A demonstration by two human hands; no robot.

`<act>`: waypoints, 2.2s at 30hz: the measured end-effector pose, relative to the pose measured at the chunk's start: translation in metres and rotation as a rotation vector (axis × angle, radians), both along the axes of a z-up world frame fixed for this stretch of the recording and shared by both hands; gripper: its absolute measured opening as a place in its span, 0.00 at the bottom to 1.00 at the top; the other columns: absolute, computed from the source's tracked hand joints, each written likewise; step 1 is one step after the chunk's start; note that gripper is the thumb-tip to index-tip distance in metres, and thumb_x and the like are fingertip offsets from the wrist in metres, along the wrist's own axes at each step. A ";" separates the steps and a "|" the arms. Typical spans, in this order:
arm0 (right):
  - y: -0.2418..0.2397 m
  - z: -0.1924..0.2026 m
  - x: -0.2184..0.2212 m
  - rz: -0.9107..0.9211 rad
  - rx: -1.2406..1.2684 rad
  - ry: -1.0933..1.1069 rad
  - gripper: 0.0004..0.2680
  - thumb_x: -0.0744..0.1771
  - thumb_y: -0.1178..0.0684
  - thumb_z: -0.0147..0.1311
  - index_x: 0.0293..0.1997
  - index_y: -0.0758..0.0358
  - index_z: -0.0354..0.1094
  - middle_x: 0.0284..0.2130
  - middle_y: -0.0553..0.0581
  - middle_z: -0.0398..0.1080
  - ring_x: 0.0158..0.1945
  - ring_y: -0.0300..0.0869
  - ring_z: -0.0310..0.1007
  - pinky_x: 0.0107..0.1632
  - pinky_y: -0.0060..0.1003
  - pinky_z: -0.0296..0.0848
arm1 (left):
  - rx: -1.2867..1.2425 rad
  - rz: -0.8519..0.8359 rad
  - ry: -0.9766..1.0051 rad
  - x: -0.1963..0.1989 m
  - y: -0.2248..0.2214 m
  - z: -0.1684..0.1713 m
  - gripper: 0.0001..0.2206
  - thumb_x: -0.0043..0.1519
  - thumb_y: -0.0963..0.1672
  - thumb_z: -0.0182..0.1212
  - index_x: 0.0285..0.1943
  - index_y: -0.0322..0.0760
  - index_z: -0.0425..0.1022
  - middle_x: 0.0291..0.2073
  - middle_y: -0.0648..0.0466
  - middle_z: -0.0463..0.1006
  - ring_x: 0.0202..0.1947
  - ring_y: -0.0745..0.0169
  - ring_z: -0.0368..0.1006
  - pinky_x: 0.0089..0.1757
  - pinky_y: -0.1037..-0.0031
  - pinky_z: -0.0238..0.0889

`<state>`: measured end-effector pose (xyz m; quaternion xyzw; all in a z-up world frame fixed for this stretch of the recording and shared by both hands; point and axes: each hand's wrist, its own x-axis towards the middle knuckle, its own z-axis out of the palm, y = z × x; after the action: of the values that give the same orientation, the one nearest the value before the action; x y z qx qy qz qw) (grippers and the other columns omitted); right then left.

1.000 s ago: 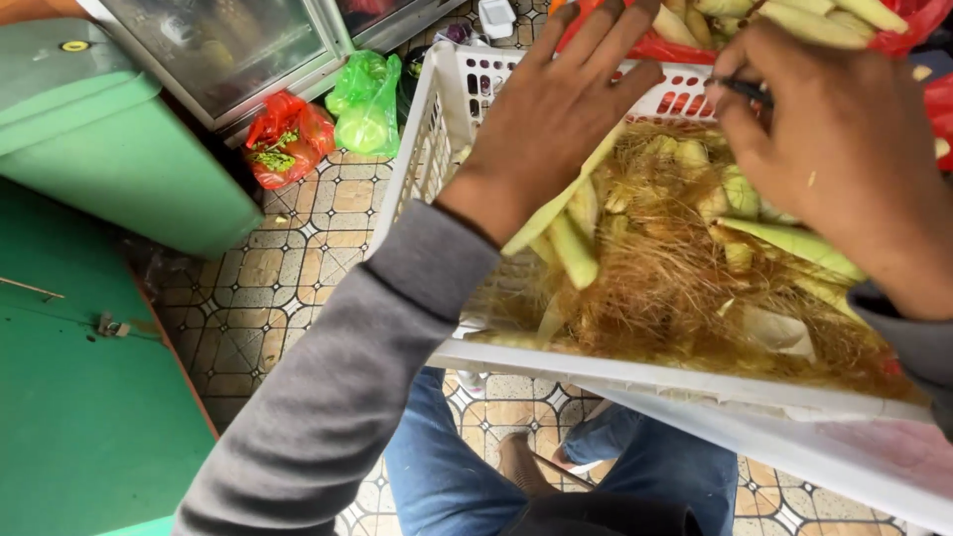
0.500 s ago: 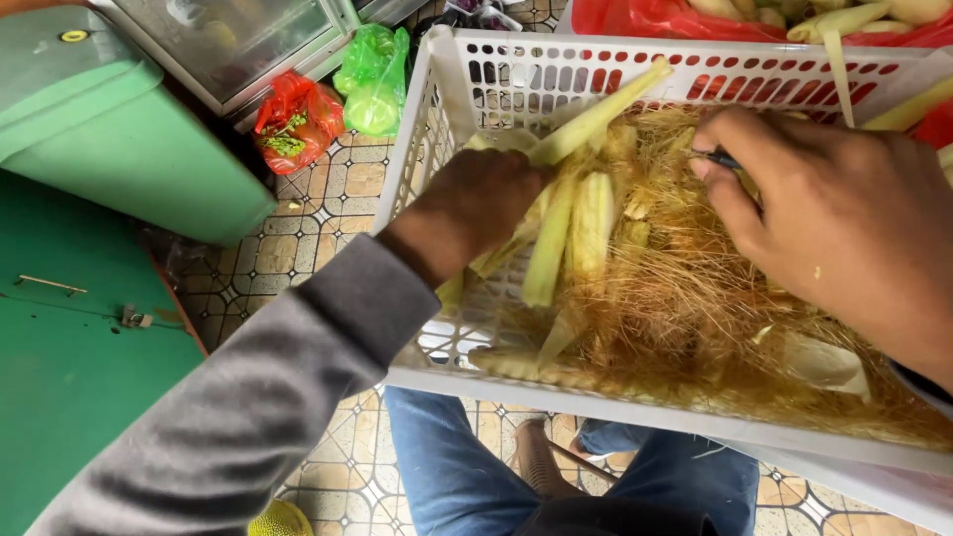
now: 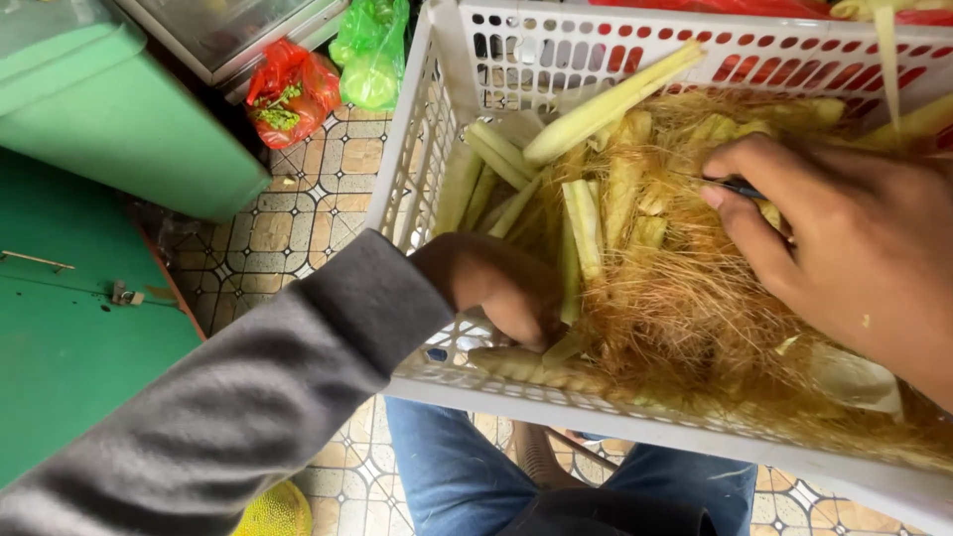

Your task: Trimming the ends and peeling the husks off baby corn using a knife

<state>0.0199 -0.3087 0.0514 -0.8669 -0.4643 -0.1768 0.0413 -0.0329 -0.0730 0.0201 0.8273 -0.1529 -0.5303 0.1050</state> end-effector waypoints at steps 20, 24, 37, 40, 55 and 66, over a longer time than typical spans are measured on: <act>-0.001 0.014 0.002 -0.158 0.148 0.265 0.07 0.72 0.54 0.56 0.50 0.67 0.73 0.25 0.58 0.71 0.23 0.47 0.66 0.30 0.43 0.64 | -1.056 0.419 -0.719 0.019 0.045 0.018 0.16 0.59 0.44 0.68 0.53 0.35 0.73 0.46 0.50 0.81 0.44 0.60 0.83 0.43 0.80 0.84; 0.003 0.031 -0.010 -0.024 0.216 0.198 0.05 0.70 0.58 0.58 0.43 0.71 0.73 0.19 0.57 0.70 0.17 0.40 0.64 0.21 0.35 0.62 | -1.313 0.398 -0.787 0.016 0.040 0.017 0.12 0.68 0.44 0.58 0.56 0.33 0.73 0.50 0.47 0.81 0.49 0.56 0.84 0.51 0.73 0.83; 0.007 0.028 -0.019 0.196 0.626 0.018 0.06 0.68 0.65 0.51 0.47 0.80 0.68 0.45 0.74 0.77 0.51 0.58 0.82 0.55 0.45 0.83 | -1.438 0.750 -0.647 -0.006 -0.020 0.050 0.27 0.68 0.50 0.43 0.73 0.29 0.55 0.49 0.44 0.71 0.37 0.62 0.71 0.35 0.74 0.71; 0.007 0.029 -0.017 0.156 0.634 0.053 0.05 0.68 0.63 0.51 0.44 0.79 0.68 0.45 0.73 0.77 0.51 0.56 0.82 0.55 0.45 0.83 | -1.435 0.707 -0.578 -0.011 -0.022 0.049 0.29 0.69 0.52 0.41 0.75 0.30 0.54 0.45 0.46 0.70 0.37 0.63 0.68 0.35 0.75 0.64; 0.012 0.033 -0.023 0.234 0.605 0.063 0.04 0.65 0.66 0.57 0.42 0.76 0.71 0.44 0.74 0.77 0.52 0.59 0.82 0.56 0.47 0.84 | -1.421 0.853 -0.892 -0.014 -0.024 0.044 0.20 0.62 0.43 0.64 0.62 0.35 0.68 0.46 0.52 0.77 0.43 0.66 0.72 0.41 0.81 0.66; 0.008 0.022 -0.010 0.223 0.665 0.140 0.05 0.66 0.67 0.58 0.45 0.76 0.72 0.44 0.71 0.77 0.53 0.58 0.82 0.59 0.46 0.85 | -1.431 0.899 -0.952 -0.012 -0.029 0.039 0.19 0.58 0.42 0.68 0.55 0.34 0.67 0.46 0.50 0.78 0.44 0.63 0.77 0.43 0.79 0.73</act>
<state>0.0100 -0.3005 0.0729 -0.7602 -0.4691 -0.2527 0.3718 -0.0450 -0.1019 0.0591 0.6770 -0.1356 0.1682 0.7035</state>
